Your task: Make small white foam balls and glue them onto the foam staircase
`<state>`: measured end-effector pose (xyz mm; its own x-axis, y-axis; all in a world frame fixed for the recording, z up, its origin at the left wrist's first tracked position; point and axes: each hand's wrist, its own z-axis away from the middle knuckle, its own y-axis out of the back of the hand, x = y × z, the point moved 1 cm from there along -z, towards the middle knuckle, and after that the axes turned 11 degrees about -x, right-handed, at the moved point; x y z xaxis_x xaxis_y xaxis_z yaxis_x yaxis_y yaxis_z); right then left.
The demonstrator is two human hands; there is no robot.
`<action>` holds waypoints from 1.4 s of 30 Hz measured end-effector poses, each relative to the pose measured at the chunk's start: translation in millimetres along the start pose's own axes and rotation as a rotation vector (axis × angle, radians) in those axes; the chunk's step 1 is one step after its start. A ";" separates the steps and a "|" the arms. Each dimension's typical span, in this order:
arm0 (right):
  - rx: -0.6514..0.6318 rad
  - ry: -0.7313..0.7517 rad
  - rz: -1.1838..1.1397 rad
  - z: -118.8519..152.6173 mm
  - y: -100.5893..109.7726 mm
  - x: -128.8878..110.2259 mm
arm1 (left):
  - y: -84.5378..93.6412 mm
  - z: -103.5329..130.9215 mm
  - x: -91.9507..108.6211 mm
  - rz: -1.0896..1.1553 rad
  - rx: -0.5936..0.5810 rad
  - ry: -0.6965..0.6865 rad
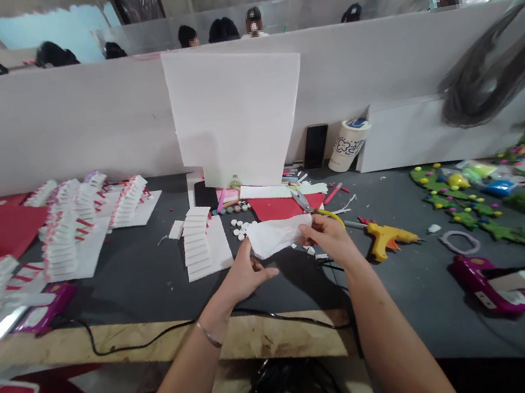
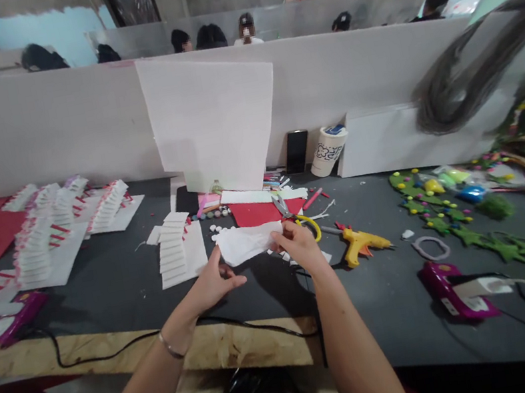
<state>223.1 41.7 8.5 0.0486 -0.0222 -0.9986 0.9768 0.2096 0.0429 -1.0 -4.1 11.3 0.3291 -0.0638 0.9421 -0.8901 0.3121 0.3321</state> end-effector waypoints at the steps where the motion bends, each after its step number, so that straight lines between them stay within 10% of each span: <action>1: -0.019 -0.001 0.009 -0.3 -1.8 0.9 | 2.9 1.6 0.8 0.066 -0.027 0.033; 10: -0.179 0.065 0.113 1.7 -5.6 3.4 | 33.3 1.9 -13.3 0.010 0.183 -0.091; 22: -0.342 0.388 0.885 51.2 -6.0 38.5 | 31.3 33.4 -46.0 -0.758 -0.212 -0.379; 42: -0.028 0.253 1.061 45.8 -7.7 47.9 | 27.3 26.0 -44.5 -0.611 0.009 0.043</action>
<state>227.4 -5.7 -38.2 0.8165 0.3840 -0.4311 0.4571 0.0261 0.8890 -48.2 -17.4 -20.3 0.7930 -0.1901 0.5788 -0.5391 0.2235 0.8121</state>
